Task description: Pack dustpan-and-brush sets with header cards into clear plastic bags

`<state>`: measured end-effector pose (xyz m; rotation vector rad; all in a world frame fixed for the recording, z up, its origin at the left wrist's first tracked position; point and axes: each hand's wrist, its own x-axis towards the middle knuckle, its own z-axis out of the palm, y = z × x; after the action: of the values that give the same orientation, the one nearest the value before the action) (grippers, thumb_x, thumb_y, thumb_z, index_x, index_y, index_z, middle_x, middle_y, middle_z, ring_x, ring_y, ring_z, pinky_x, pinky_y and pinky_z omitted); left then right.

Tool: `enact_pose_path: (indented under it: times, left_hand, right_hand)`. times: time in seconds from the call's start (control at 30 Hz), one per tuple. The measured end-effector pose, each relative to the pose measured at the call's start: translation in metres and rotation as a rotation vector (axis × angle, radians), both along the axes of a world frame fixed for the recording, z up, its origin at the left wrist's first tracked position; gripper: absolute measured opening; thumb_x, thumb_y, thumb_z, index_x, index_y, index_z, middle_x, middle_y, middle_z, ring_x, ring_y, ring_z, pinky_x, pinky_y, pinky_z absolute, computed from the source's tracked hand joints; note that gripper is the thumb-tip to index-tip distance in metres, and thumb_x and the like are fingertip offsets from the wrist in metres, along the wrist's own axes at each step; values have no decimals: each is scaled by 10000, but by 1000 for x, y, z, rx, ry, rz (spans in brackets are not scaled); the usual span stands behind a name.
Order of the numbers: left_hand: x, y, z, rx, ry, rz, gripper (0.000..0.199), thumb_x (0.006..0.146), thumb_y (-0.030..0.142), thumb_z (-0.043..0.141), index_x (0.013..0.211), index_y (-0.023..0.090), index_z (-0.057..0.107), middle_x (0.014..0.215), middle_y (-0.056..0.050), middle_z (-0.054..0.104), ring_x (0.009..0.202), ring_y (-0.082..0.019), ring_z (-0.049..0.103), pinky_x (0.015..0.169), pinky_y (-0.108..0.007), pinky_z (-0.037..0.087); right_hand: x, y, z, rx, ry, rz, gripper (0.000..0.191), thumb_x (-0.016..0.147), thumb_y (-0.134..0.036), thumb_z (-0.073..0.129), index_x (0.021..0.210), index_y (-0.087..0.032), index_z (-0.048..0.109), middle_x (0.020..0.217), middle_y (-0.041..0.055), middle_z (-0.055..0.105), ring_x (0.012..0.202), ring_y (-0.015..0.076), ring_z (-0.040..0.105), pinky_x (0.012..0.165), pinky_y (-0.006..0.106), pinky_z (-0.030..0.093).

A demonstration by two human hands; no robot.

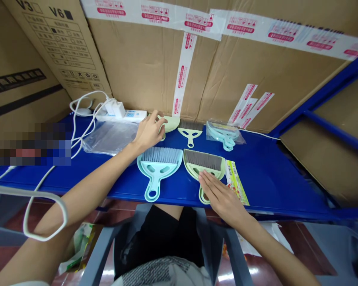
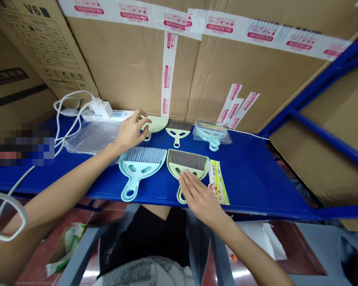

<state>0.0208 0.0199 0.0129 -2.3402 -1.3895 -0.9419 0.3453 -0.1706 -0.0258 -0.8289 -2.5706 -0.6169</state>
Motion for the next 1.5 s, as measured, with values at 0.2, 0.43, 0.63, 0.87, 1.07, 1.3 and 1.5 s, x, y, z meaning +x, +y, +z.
enact_pose_path:
  times: [0.2, 0.43, 0.63, 0.87, 1.07, 1.3, 1.5]
  left_hand:
    - [-1, -1, 3, -17, -31, 5, 294, 1016, 205, 504, 1184, 171, 743, 1389, -180, 641, 1061, -314, 700, 898, -501, 589]
    - [-5, 2, 3, -11, -54, 11, 296, 1007, 189, 511, 1175, 163, 754, 1381, -182, 655, 1066, -315, 707, 887, -481, 578]
    - [-9, 9, 6, -88, -161, -164, 244, 961, 180, 559, 1056, 162, 783, 1108, -130, 764, 1069, -314, 718, 955, -482, 561]
    - [7, -24, 20, -680, -93, -725, 886, 884, 612, 816, 1597, 170, 532, 1589, -197, 607, 1437, -340, 598, 1171, -469, 486]
    - [22, -36, 0, -786, 198, -609, 1509, 741, 852, 799, 1778, 51, 52, 1704, -320, 413, 1575, -497, 406, 1255, -554, 367]
    - [19, -25, -16, -719, 67, -692, 1290, 807, 748, 831, 1780, 175, 208, 1645, -244, 522, 1512, -440, 496, 1213, -546, 436]
    - [20, -26, -11, -745, -28, -675, 1198, 757, 639, 925, 1725, 202, 369, 1552, -229, 595, 1411, -396, 614, 1132, -511, 529]
  right_hand:
    - [1, 4, 1, -13, -49, 4, 902, 1029, 69, 474, 1763, -44, -38, 1508, 268, 656, 1435, 364, 646, 1168, 508, 617]
    - [6, 22, 7, -118, -50, 38, 906, 1080, -397, 676, 1753, -8, 213, 1544, 286, 633, 1455, 397, 630, 1170, 542, 606]
    - [10, 24, 18, -116, -72, 116, 922, 1045, -738, 542, 1499, 62, 595, 1494, 314, 665, 1415, 443, 654, 1105, 561, 633]
    - [-3, 66, 55, -257, 132, 74, 548, 1140, -532, 460, 1240, -109, 795, 1166, 175, 842, 1095, 324, 813, 923, 451, 657]
    - [-23, 146, 82, -659, 47, -181, 404, 996, -571, 695, 1147, -214, 809, 1125, 94, 851, 1059, 318, 794, 880, 414, 592]
    - [-11, 166, 53, -647, 292, -94, 312, 1044, -464, 611, 976, -212, 782, 996, 80, 830, 876, 250, 767, 809, 379, 567]
    - [6, 178, 45, -584, 381, -194, 284, 1013, -391, 599, 941, -199, 796, 950, 81, 837, 808, 250, 759, 805, 397, 573]
